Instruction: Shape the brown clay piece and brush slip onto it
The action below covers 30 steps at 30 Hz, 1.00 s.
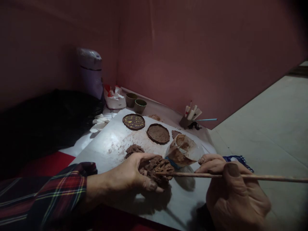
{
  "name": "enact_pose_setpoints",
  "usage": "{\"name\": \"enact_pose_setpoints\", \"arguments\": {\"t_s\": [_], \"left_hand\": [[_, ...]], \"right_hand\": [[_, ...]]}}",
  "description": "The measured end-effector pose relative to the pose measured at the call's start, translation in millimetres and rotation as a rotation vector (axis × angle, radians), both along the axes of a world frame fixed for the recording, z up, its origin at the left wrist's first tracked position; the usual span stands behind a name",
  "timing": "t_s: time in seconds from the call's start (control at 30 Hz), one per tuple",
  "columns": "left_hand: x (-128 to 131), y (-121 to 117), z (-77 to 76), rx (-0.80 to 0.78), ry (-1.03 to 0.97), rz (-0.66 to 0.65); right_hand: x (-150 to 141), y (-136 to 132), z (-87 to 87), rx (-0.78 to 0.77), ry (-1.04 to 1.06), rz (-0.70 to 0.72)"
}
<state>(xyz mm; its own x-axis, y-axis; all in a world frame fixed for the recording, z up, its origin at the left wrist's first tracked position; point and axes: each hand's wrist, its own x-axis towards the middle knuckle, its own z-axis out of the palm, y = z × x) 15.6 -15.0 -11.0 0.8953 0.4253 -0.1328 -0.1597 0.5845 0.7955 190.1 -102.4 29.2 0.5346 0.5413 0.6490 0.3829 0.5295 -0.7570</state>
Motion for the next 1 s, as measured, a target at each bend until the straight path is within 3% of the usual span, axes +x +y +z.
{"name": "enact_pose_setpoints", "arguments": {"t_s": [0.17,0.5,0.63,0.7,0.8,0.93,1.0], "left_hand": [[0.3,-0.9,1.9,0.017,0.005,0.011],[-0.1,1.0,2.0,0.029,0.005,0.015],[0.5,0.1,-0.3,0.004,-0.014,0.008],[0.1,-0.3,-1.4,-0.007,-0.027,0.010],[-0.8,0.4,-2.3,-0.023,-0.039,0.005],[-0.8,2.6,-2.2,0.018,-0.028,-0.006],[-0.2,3.3,-1.7,0.039,-0.018,-0.007]], "right_hand": [[-9.1,-2.0,4.1,0.012,-0.070,-0.041],[-10.1,-9.2,5.4,-0.123,-0.265,0.087],[3.2,-11.2,5.0,-0.057,-0.181,0.003],[16.4,-13.1,6.4,-0.082,-0.273,0.057],[29.2,-14.5,10.2,-0.082,-0.188,0.085],[15.5,-10.3,10.6,-0.107,-0.109,0.101],[3.1,-7.4,8.1,-0.049,-0.100,0.040]]}}
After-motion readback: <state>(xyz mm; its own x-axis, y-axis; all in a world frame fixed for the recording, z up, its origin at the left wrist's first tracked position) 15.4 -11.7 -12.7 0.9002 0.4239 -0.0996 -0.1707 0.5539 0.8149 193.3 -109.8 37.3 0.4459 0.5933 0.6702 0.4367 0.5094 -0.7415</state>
